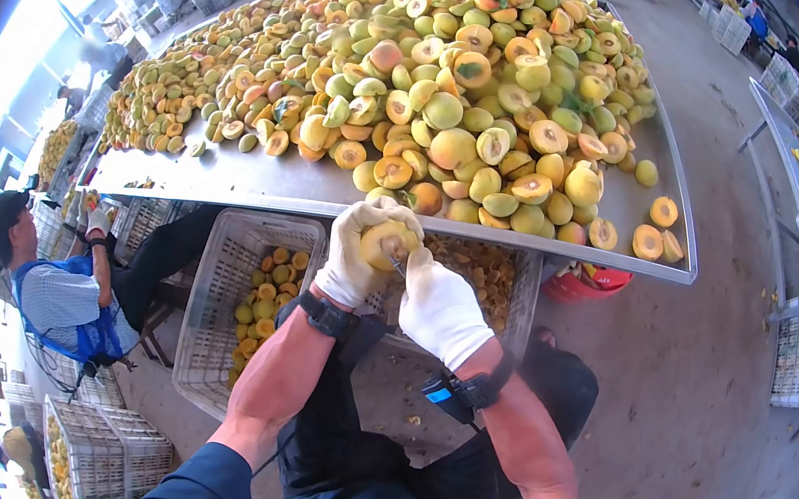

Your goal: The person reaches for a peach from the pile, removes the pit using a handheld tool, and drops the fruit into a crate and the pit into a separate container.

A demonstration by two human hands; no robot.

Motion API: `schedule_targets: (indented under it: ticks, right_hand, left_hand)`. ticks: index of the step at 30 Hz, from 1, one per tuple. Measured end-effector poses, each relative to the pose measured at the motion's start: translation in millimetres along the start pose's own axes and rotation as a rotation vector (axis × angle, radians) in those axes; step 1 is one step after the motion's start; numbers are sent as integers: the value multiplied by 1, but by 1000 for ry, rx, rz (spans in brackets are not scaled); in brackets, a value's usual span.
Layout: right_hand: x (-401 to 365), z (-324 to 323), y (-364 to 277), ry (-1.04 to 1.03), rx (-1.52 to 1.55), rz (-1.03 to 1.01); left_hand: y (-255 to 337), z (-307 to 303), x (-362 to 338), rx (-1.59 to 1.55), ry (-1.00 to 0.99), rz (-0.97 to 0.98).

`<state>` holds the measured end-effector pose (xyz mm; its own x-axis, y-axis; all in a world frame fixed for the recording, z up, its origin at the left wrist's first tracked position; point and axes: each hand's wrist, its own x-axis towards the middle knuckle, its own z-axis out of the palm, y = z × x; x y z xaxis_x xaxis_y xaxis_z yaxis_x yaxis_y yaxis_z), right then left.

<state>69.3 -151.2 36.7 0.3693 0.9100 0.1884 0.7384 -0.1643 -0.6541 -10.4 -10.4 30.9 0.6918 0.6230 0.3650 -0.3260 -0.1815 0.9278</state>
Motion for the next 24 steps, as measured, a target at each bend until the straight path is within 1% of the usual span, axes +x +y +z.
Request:
schedule_targets:
  ticks: [1, 2, 3, 4, 5, 6, 7, 8, 9, 10, 11, 13, 15, 18, 20, 21, 23, 24]
  right_hand:
    - [-2, -2, 1, -53, -38, -14]
    - [-3, -1, 2, -53, -37, -14]
    - [-4, 0, 4, -67, -10, 26]
    - [-3, 1, 6, -80, 17, 62]
    - [-7, 2, 9, -73, 18, 49]
    - [-11, 4, 13, -44, 85, 65]
    - [-7, 6, 13, -10, 152, 53]
    - [-5, 8, 9, 39, 187, 30]
    - [-5, 9, 7, 95, 214, 13]
    - [-3, 8, 3, 79, 188, 22]
    - [-4, 9, 0, 58, 159, 54]
    - [-5, 19, 1, 99, 174, 26]
    - [-3, 19, -1, 88, 194, 4]
    - [-4, 25, 4, -27, 148, 63]
    - [-5, 24, 2, -86, 140, 96]
    - [-7, 30, 2, -39, 154, 97]
    - [-7, 26, -4, -25, 224, 88]
    - [-7, 27, -2, -27, 253, 82]
  left_hand:
    - [-6, -6, 4, -324, -47, -265]
    - [-2, -5, 7, -650, -93, -530]
    - [1, -2, 6, -650, -93, -528]
    - [5, 2, 6, -578, -45, -549]
    - [11, 7, 7, -501, 3, -562]
    - [1, 8, 3, -269, 2, -398]
    - [-14, 3, -1, 8, -30, -150]
    - [-11, 0, -1, 26, -46, -130]
    - [-9, 11, -5, -283, 184, -364]
    - [-2, 19, -6, -236, 244, -334]
    - [2, 21, -5, -216, 294, -378]
    - [14, 24, -3, -247, 281, -400]
    - [13, 20, -2, -182, 275, -380]
    - [9, 9, 0, -166, 228, -500]
    - [4, 1, 0, -114, 165, -538]
    - [5, 0, 1, -81, 150, -568]
    - [15, 8, -1, -13, 227, -481]
    - [16, 9, -3, 48, 223, -406]
